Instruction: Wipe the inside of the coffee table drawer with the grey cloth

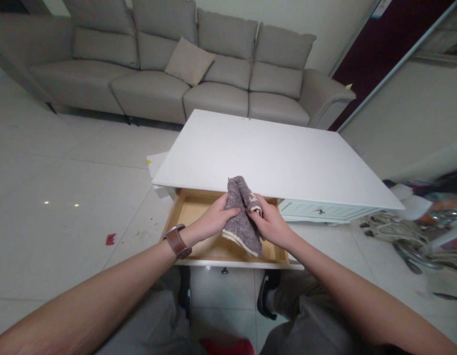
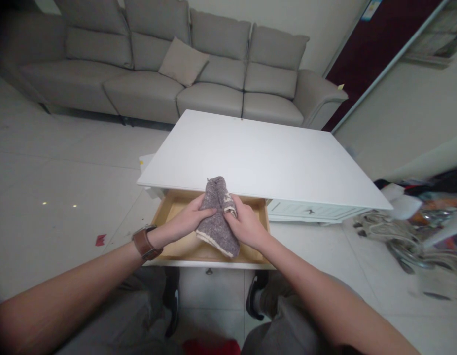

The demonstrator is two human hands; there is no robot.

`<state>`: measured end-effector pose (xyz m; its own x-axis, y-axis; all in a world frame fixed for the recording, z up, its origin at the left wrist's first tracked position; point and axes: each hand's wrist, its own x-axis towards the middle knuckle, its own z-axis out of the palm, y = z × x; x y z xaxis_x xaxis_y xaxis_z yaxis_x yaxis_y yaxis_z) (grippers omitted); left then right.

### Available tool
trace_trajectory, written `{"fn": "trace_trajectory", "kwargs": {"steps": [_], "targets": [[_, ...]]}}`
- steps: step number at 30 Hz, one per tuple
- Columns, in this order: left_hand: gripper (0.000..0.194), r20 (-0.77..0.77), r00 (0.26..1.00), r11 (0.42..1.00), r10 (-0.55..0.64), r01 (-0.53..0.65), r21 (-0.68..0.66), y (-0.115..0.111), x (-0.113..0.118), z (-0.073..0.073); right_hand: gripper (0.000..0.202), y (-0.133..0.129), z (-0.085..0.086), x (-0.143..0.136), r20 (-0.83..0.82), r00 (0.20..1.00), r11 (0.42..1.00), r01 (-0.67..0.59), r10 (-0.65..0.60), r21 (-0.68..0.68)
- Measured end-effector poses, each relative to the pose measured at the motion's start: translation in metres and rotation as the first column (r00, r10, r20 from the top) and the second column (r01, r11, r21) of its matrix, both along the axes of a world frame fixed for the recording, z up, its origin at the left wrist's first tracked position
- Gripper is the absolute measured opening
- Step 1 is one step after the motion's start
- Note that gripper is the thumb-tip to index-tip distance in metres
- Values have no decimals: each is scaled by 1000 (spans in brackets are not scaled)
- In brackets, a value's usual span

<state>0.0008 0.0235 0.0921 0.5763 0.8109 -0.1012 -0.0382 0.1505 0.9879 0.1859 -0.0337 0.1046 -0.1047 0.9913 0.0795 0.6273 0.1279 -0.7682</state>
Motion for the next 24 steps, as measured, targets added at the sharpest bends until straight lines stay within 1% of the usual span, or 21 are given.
{"fn": "trace_trajectory", "kwargs": {"steps": [3, 5, 10, 13, 16, 19, 22, 24], "targets": [[44, 12, 999, 999, 30, -29, -44, 1, -2, -5, 28, 5, -1, 3, 5, 998, 997, 61, -61, 44], [41, -1, 998, 996, 59, -59, -71, 4, -3, -11, 26, 9, -1, 6, 8, 995, 991, 99, -100, 86], [31, -55, 991, 986, 120, -125, -106, 13, -8, -31, 26, 16, 7, 17, 97, 971, 966, 202, -219, 161], [30, -50, 988, 983, 146, -151, -106, 15, -8, -36, 27, 13, 13, 14, 160, 958, 960, 205, -236, 188], [35, 16, 987, 976, 159, -155, -156, 13, -4, -33, 29, 4, 13, 0, 213, 962, 979, 143, -172, 143], [39, 115, 981, 966, 154, -125, -224, 7, 2, -26, 38, -6, 7, -18, 250, 968, 994, 7, -34, 110], [35, 187, 961, 950, 201, -145, -276, 3, 6, -19, 58, -9, -2, -25, 318, 943, 979, -146, 95, 141], [35, 216, 949, 928, 232, -149, -341, 4, 7, -16, 64, -9, -8, -23, 357, 925, 969, -196, 131, 152]]}}
